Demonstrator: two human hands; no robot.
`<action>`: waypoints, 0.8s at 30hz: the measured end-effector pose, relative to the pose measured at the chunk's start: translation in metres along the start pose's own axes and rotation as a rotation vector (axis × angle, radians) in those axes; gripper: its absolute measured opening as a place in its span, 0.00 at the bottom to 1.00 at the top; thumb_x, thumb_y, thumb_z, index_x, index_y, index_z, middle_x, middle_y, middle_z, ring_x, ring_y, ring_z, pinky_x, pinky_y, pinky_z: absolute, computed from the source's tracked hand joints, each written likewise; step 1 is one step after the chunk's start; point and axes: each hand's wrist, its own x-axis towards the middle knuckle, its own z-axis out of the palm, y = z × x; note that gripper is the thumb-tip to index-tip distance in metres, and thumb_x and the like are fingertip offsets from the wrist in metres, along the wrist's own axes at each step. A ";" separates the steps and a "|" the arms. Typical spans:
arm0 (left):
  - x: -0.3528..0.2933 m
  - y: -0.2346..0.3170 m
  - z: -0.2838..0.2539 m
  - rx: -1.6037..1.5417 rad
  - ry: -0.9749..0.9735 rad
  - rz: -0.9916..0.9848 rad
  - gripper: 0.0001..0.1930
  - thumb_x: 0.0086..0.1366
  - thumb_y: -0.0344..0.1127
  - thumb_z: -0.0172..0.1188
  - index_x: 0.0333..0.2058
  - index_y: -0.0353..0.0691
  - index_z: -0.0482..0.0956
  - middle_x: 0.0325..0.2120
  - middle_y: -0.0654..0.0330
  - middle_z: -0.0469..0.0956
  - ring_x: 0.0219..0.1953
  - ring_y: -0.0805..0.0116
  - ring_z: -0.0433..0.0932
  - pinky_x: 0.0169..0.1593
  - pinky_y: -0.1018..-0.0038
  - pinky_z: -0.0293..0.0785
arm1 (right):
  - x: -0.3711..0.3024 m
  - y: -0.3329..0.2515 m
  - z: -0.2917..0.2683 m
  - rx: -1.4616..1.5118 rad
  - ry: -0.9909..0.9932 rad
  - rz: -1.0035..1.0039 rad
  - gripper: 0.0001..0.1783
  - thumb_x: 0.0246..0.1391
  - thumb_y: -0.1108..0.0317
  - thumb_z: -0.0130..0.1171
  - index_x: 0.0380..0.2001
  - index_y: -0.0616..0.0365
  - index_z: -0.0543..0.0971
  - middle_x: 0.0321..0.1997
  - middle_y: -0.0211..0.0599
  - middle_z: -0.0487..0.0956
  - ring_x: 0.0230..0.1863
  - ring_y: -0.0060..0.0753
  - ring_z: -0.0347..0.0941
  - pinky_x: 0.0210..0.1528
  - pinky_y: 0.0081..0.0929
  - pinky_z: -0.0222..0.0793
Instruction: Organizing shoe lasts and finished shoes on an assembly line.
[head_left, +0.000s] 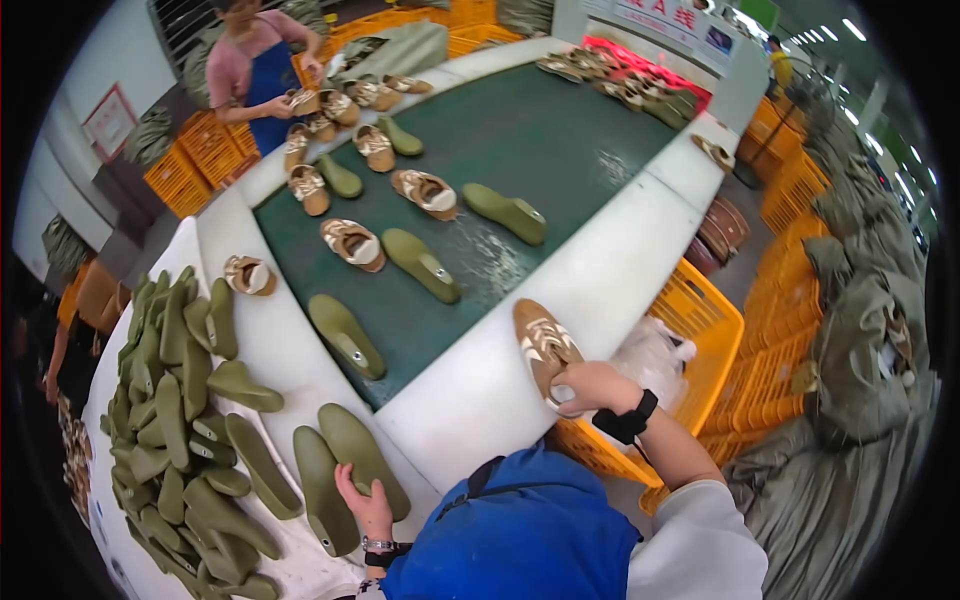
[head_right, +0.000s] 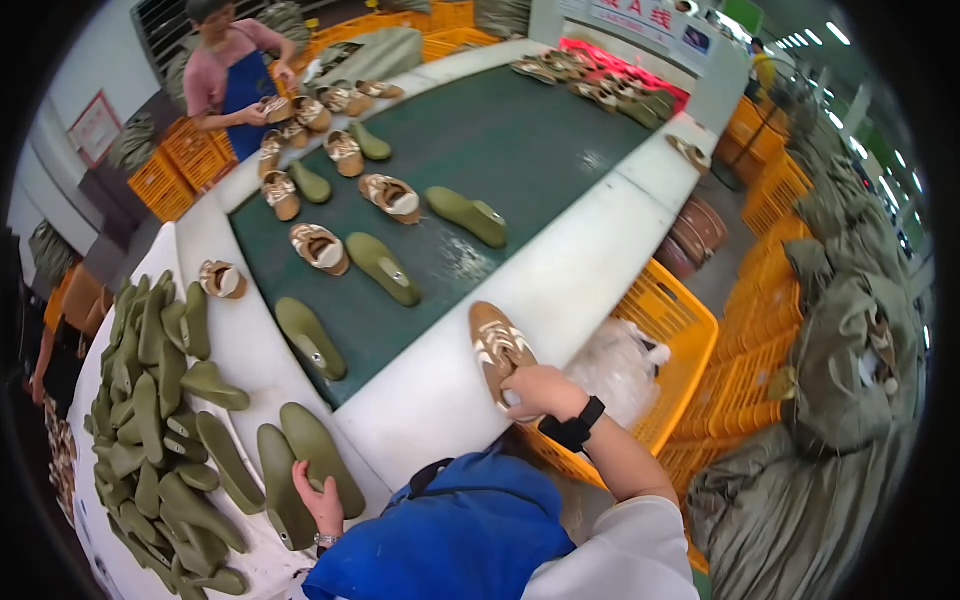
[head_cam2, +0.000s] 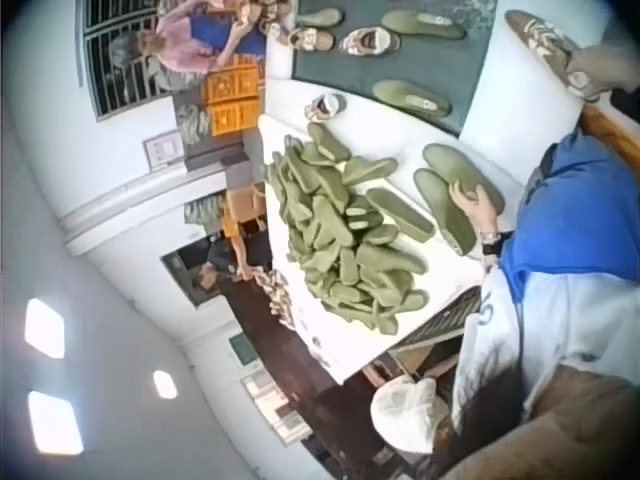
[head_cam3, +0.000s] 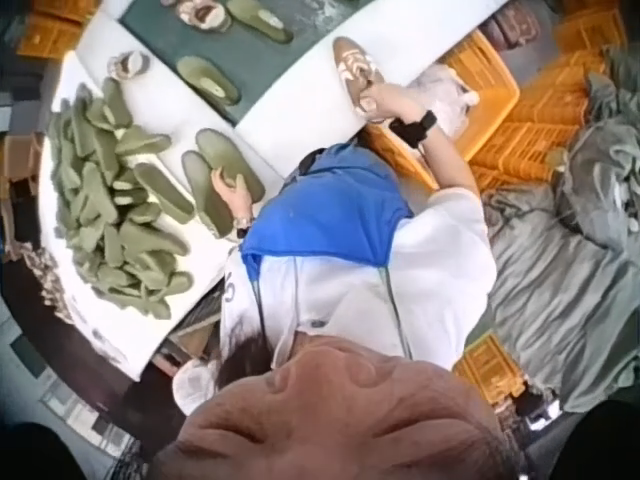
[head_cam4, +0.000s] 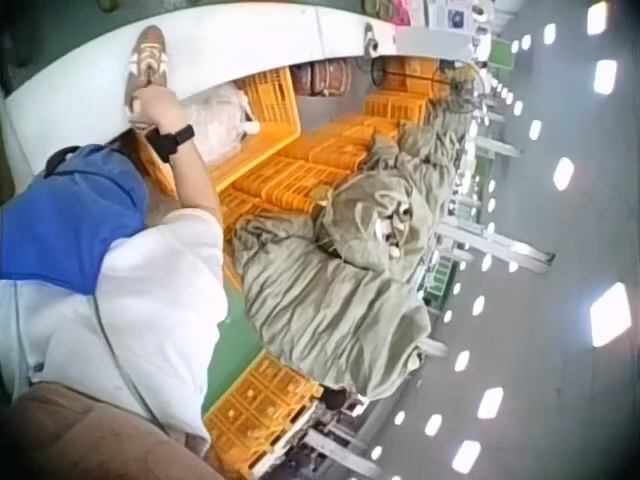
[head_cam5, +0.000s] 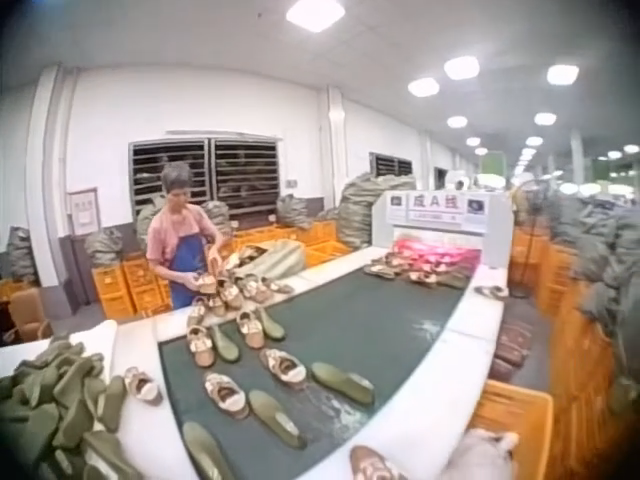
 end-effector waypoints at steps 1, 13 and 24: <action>0.003 0.000 0.002 -0.006 -0.021 0.020 0.26 0.49 0.24 0.54 0.50 0.33 0.63 0.56 0.46 0.58 0.59 0.50 0.57 0.62 0.63 0.51 | -0.018 0.005 0.023 0.023 0.143 0.003 0.16 0.41 0.56 0.61 0.34 0.51 0.79 0.32 0.40 0.79 0.35 0.44 0.75 0.37 0.38 0.71; -0.009 0.027 0.042 0.044 -0.257 0.135 0.25 0.48 0.26 0.55 0.48 0.37 0.64 0.57 0.43 0.53 0.60 0.46 0.53 0.62 0.63 0.51 | -0.038 0.000 0.025 2.087 0.455 0.170 0.27 0.62 0.49 0.40 0.51 0.60 0.69 0.51 0.34 0.73 0.51 0.30 0.69 0.54 0.28 0.64; 0.070 0.177 0.009 -0.961 -0.422 -0.133 0.24 0.64 0.42 0.51 0.56 0.37 0.62 0.49 0.57 0.68 0.51 0.69 0.68 0.52 0.71 0.66 | -0.034 -0.067 -0.006 2.070 -0.101 0.113 0.33 0.62 0.44 0.31 0.59 0.59 0.61 0.58 0.39 0.68 0.56 0.32 0.66 0.59 0.29 0.61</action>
